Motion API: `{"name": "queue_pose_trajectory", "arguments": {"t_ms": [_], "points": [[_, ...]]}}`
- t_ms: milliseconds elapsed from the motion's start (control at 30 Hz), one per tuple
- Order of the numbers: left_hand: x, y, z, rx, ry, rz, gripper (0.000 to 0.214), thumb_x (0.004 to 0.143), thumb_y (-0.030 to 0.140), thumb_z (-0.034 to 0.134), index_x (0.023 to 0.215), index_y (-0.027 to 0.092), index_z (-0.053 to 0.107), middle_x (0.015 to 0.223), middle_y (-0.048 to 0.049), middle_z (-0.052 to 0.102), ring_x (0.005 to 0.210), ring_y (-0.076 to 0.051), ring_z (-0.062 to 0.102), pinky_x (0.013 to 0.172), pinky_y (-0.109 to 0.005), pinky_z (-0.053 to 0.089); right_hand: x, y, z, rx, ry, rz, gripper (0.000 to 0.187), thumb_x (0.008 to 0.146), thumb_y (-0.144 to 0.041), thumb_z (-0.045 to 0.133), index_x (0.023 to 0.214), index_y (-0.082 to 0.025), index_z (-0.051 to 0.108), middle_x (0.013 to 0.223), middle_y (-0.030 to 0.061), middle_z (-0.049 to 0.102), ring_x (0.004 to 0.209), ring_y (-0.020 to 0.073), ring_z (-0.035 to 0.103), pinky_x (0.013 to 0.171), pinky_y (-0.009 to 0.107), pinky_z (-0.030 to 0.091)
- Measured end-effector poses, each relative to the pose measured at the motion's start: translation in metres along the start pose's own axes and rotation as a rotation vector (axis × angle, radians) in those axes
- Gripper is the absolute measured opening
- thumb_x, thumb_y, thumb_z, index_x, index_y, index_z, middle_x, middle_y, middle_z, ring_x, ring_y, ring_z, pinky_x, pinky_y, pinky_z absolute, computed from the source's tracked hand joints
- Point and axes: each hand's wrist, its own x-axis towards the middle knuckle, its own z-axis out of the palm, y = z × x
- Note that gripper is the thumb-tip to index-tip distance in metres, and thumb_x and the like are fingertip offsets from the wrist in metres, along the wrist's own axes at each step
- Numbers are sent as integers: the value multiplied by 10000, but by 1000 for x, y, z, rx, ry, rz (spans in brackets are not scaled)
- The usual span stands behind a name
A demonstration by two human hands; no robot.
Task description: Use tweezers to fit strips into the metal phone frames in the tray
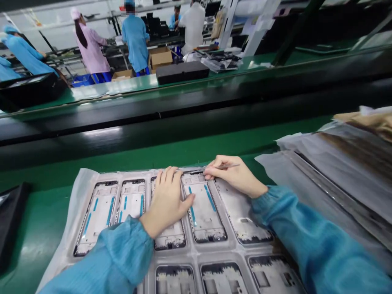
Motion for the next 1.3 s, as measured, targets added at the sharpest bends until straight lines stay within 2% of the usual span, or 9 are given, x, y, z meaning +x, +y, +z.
{"name": "queue_pose_trajectory", "arguments": {"t_ms": [233, 367, 500, 700, 933, 1067, 1200, 1300], "points": [[3, -4, -2, -116, -12, -25, 581, 820, 290, 738, 1315, 156, 467, 1382, -147, 448, 1344, -325, 360, 1176, -591, 263, -1, 2, -1, -80, -50, -45, 400, 791, -487, 815, 646, -177, 607, 755, 74, 710, 745, 224, 680, 729, 348, 543], [2, -4, -2, -114, -9, -28, 590, 808, 288, 747, 1308, 150, 468, 1374, -143, 445, 1324, -317, 371, 1165, -576, 290, 0, 0, -1, -85, -69, -47, 400, 801, -488, 803, 652, -176, 602, 772, 69, 712, 752, 216, 677, 738, 340, 535], [1, -1, -1, 6, 1, 44, 553, 861, 311, 676, 1327, 110, 457, 1366, -181, 433, 1314, -338, 366, 1160, -608, 263, 0, 0, -2, -85, -81, -45, 377, 818, -459, 792, 654, -174, 607, 770, 62, 711, 765, 204, 676, 731, 309, 526], [0, 2, 0, 185, -8, 95, 540, 914, 392, 611, 1364, 115, 500, 1365, -203, 415, 1307, -377, 360, 1119, -616, 304, 0, -2, -1, -103, -87, -56, 363, 821, -464, 786, 671, -174, 628, 767, 59, 710, 763, 201, 670, 719, 301, 514], [4, 12, -8, 320, -104, 53, 547, 929, 400, 560, 1391, 111, 512, 1357, -223, 440, 1302, -398, 392, 1123, -596, 310, -2, -3, 1, -108, -37, -54, 362, 800, -469, 802, 674, -169, 643, 758, 72, 708, 749, 207, 673, 710, 304, 531], [10, 21, -6, 410, -157, -5, 561, 930, 393, 532, 1406, 99, 501, 1338, -250, 456, 1290, -419, 413, 1114, -584, 317, -4, -5, 3, -127, -28, -79, 317, 815, -425, 784, 686, -163, 661, 774, 74, 713, 751, 202, 677, 723, 300, 543], [13, 29, 1, 510, -151, -59, 564, 927, 373, 515, 1414, 89, 489, 1377, -300, 422, 1329, -459, 377, 1091, -595, 323, -4, -3, 9, -118, 6, -77, 320, 787, -433, 788, 690, -156, 662, 755, 78, 713, 714, 200, 678, 689, 297, 555], [14, 31, 2, 509, -115, -46, 508, 914, 338, 504, 1364, 103, 530, 1338, -272, 459, 1287, -437, 413, 1048, -575, 363, -3, -3, 11, -67, 36, -36, 392, 731, -500, 820, 687, -151, 648, 749, 92, 715, 691, 205, 686, 673, 301, 569]]}}
